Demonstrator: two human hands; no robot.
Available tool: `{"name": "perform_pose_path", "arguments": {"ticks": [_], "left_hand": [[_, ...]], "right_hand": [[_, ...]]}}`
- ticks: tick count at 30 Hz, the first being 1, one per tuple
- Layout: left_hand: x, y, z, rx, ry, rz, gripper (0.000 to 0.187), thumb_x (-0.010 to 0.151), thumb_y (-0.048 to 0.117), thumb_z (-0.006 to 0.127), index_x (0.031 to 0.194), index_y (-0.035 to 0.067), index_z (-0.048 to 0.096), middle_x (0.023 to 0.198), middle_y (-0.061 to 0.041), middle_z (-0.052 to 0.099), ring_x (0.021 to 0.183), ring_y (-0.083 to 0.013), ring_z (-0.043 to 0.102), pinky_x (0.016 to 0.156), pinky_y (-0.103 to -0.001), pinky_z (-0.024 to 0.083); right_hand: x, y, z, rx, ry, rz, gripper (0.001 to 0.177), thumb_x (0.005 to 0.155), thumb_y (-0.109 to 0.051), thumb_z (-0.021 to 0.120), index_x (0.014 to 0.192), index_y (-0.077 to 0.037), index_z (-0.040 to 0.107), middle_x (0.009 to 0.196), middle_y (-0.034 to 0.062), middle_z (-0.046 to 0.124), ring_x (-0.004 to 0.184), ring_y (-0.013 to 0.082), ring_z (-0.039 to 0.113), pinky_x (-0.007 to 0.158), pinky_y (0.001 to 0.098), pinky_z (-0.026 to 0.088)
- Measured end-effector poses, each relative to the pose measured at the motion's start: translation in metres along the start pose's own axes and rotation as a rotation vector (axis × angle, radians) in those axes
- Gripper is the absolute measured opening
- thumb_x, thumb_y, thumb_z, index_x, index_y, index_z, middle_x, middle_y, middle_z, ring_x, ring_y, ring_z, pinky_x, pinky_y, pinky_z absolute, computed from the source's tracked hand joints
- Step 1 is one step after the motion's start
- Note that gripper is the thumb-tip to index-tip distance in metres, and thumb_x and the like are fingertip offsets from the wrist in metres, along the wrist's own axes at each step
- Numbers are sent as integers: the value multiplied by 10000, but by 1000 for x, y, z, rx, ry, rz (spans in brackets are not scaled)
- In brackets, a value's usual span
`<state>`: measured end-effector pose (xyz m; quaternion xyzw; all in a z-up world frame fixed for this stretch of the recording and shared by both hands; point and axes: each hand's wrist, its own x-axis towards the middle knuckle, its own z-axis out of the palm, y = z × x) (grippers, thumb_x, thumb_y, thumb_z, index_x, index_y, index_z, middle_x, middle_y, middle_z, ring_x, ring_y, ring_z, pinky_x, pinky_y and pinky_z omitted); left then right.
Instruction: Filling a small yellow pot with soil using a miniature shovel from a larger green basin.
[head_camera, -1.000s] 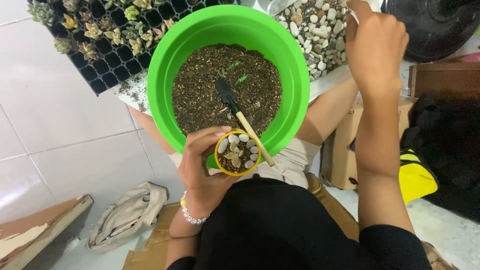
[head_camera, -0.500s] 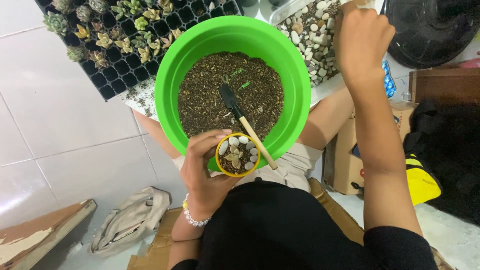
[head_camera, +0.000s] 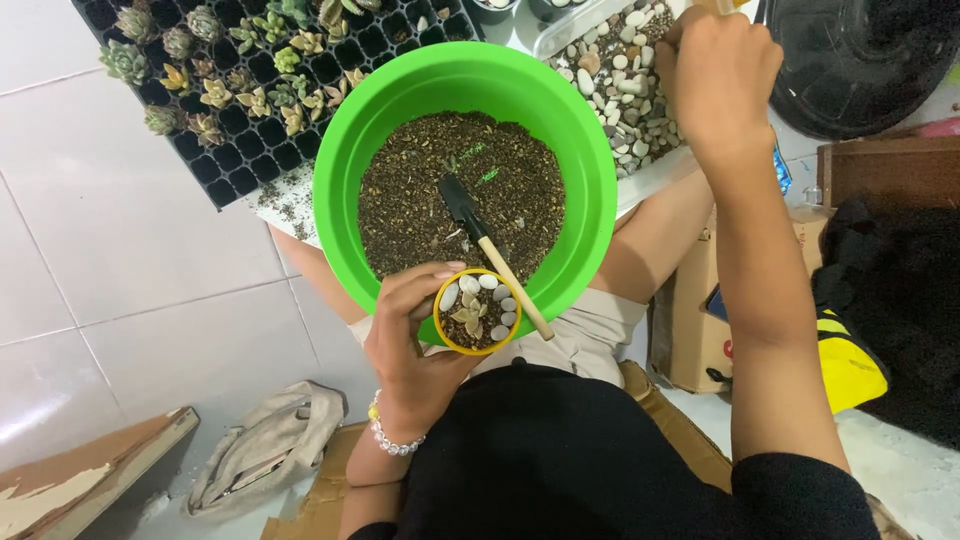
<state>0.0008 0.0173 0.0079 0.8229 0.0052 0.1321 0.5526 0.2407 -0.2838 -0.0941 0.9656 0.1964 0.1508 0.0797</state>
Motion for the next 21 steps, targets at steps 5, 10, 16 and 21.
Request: {"name": "perform_pose_path", "arguments": {"ticks": [5, 10, 16, 21], "left_hand": [[1, 2, -1, 39, -2, -9, 688, 698, 57, 964, 1207, 14, 503, 1253, -167, 637, 1125, -262, 712, 951, -329, 657], [-1, -2, 0, 13, -3, -8, 688, 705, 52, 955, 1215, 14, 495, 1254, -177, 628, 1127, -272, 708, 935, -325, 667], [0, -4, 2, -5, -8, -8, 689, 715, 66, 951, 1217, 10, 482, 1258, -186, 619, 1134, -276, 704, 926, -322, 669], [3, 0, 5, -8, -14, -16, 666, 725, 59, 944, 1210, 5, 490, 1259, -184, 611, 1136, -267, 707, 923, -316, 673]], "right_hand": [[-4, 3, 0, -7, 23, 52, 107, 938, -264, 849, 944, -168, 802, 692, 97, 695, 500, 272, 647, 493, 367, 538], [-9, -2, -41, 526, 93, 132, 61, 1069, -44, 823, 1082, 16, 829, 668, 71, 624, 547, 201, 536, 561, 315, 457], [-22, -10, -78, 1445, -148, 490, 72, 1125, -27, 674, 1179, 19, 687, 780, 5, 563, 594, 36, 447, 497, 169, 312], [-36, -14, -94, 1667, -145, 517, 123, 1075, -84, 657, 1164, 0, 663, 750, -7, 550, 562, 27, 422, 475, 155, 299]]}}
